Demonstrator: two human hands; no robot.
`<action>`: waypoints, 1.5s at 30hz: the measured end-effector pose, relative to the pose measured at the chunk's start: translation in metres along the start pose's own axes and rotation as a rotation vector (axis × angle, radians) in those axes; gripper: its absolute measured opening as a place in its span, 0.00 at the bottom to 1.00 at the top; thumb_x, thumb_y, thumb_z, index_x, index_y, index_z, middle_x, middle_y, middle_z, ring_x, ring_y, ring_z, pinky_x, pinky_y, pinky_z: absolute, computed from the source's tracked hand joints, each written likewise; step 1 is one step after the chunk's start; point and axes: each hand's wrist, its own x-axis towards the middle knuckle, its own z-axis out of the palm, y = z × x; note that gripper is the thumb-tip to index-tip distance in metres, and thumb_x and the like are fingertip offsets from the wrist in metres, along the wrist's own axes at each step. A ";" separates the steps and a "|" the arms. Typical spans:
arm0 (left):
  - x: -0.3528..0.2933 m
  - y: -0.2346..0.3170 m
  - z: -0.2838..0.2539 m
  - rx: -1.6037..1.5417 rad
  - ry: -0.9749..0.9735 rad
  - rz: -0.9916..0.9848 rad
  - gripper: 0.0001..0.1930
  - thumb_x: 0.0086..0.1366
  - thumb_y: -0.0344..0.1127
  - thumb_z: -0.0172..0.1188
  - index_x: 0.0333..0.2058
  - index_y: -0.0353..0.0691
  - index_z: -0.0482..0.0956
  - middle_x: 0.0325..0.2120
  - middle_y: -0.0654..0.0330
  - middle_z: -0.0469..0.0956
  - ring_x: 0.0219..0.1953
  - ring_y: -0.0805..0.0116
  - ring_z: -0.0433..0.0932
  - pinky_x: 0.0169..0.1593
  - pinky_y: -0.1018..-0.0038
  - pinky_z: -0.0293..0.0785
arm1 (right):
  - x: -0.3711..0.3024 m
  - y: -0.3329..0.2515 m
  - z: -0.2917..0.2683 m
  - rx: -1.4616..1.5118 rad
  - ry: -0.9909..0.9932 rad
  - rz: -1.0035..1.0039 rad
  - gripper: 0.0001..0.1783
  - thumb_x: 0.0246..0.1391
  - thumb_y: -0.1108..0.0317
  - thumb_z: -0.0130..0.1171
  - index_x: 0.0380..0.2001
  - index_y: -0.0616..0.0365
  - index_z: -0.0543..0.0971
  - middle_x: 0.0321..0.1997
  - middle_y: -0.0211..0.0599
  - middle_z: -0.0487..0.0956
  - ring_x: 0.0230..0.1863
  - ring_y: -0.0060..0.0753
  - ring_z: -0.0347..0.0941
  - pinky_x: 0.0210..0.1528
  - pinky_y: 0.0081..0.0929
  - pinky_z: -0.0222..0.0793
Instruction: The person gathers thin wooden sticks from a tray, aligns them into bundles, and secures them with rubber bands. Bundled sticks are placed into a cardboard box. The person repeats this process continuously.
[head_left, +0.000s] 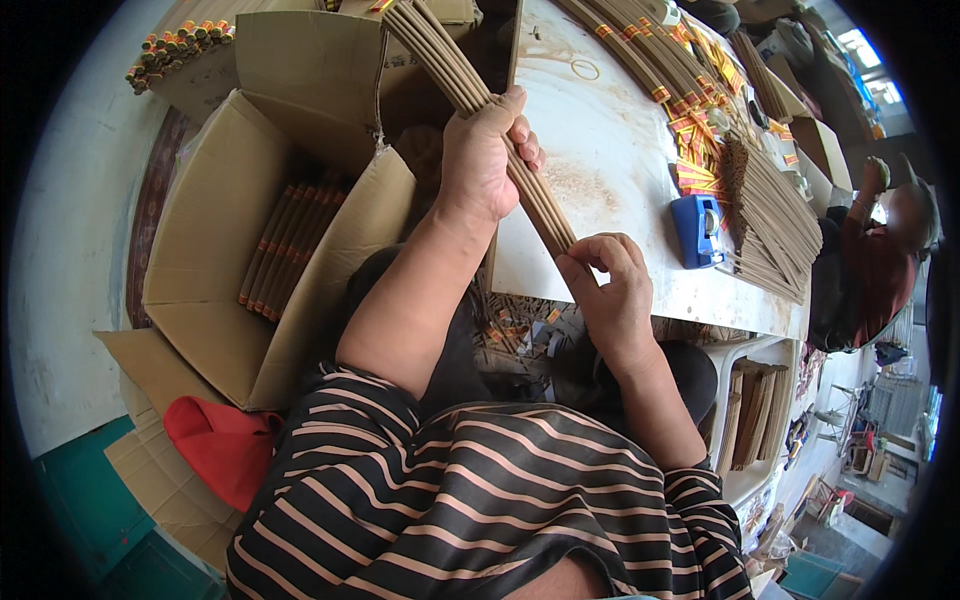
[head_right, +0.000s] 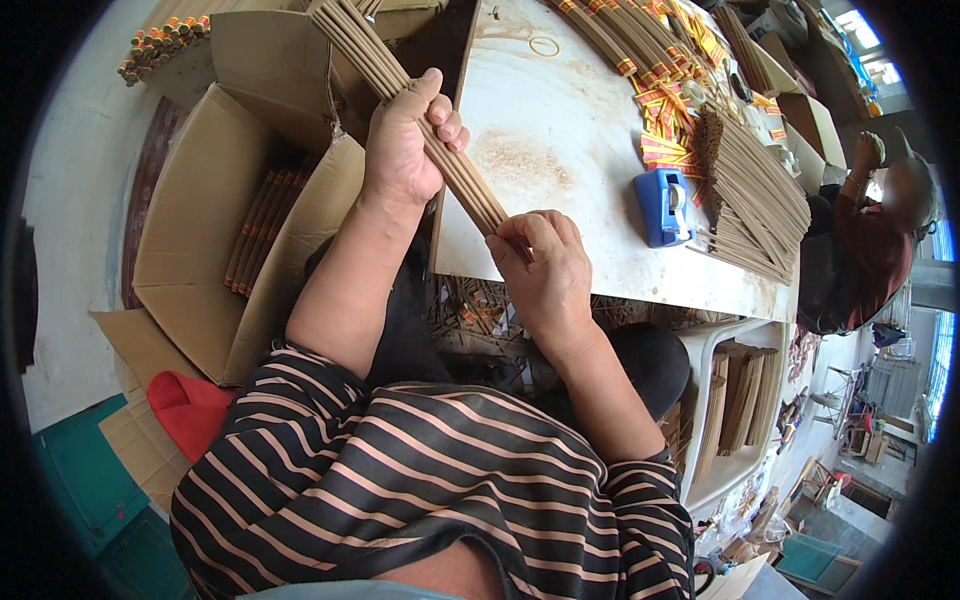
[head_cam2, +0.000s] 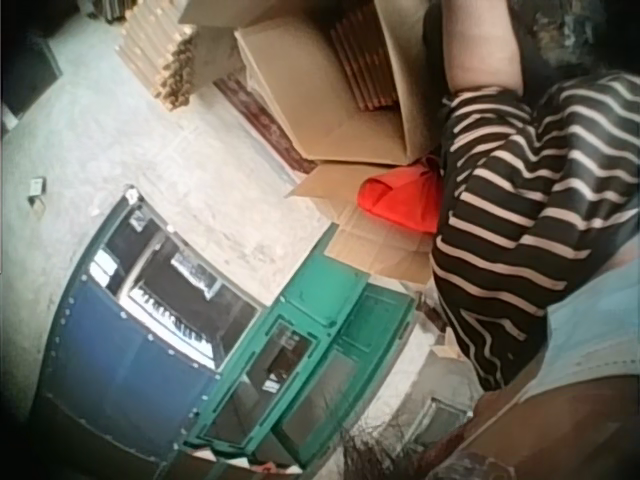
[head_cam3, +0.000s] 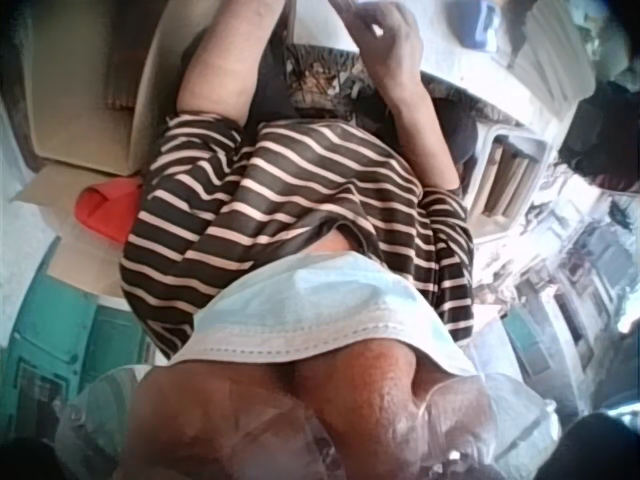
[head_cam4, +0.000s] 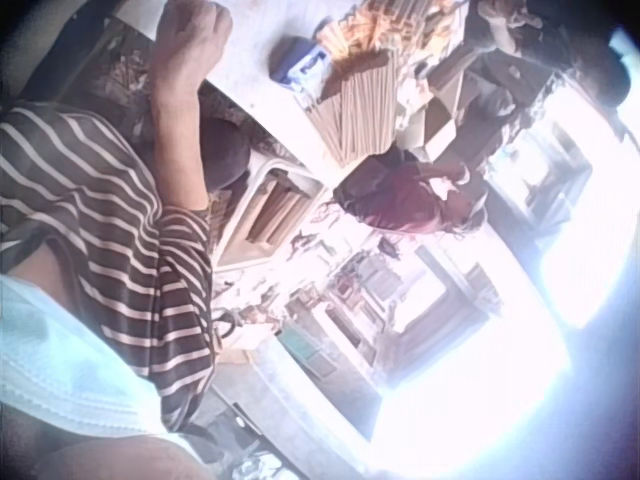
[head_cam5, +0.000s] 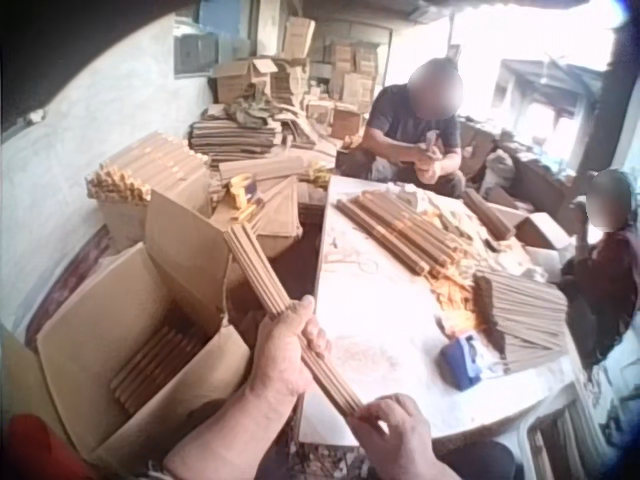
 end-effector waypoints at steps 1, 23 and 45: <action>0.000 -0.001 0.000 0.004 -0.008 0.003 0.15 0.58 0.39 0.59 0.17 0.48 0.65 0.13 0.69 0.64 0.16 0.75 0.63 0.24 0.77 0.60 | 0.000 -0.001 0.000 -0.004 0.013 0.003 0.10 0.40 0.71 0.65 0.27 0.60 0.75 0.28 0.38 0.74 0.32 0.38 0.71 0.35 0.31 0.68; 0.003 -0.009 -0.002 0.056 0.071 0.008 0.16 0.56 0.43 0.63 0.17 0.46 0.68 0.11 0.68 0.66 0.14 0.73 0.65 0.22 0.74 0.63 | 0.015 -0.021 -0.005 -0.157 -0.170 0.171 0.10 0.44 0.66 0.61 0.25 0.60 0.75 0.26 0.42 0.76 0.30 0.43 0.74 0.34 0.34 0.69; 0.006 -0.006 -0.004 0.031 0.153 -0.029 0.16 0.54 0.48 0.65 0.22 0.48 0.67 0.13 0.67 0.66 0.15 0.73 0.65 0.22 0.76 0.63 | 0.032 -0.023 -0.027 0.022 -0.468 0.376 0.10 0.47 0.69 0.59 0.28 0.68 0.77 0.20 0.35 0.75 0.23 0.19 0.68 0.27 0.21 0.65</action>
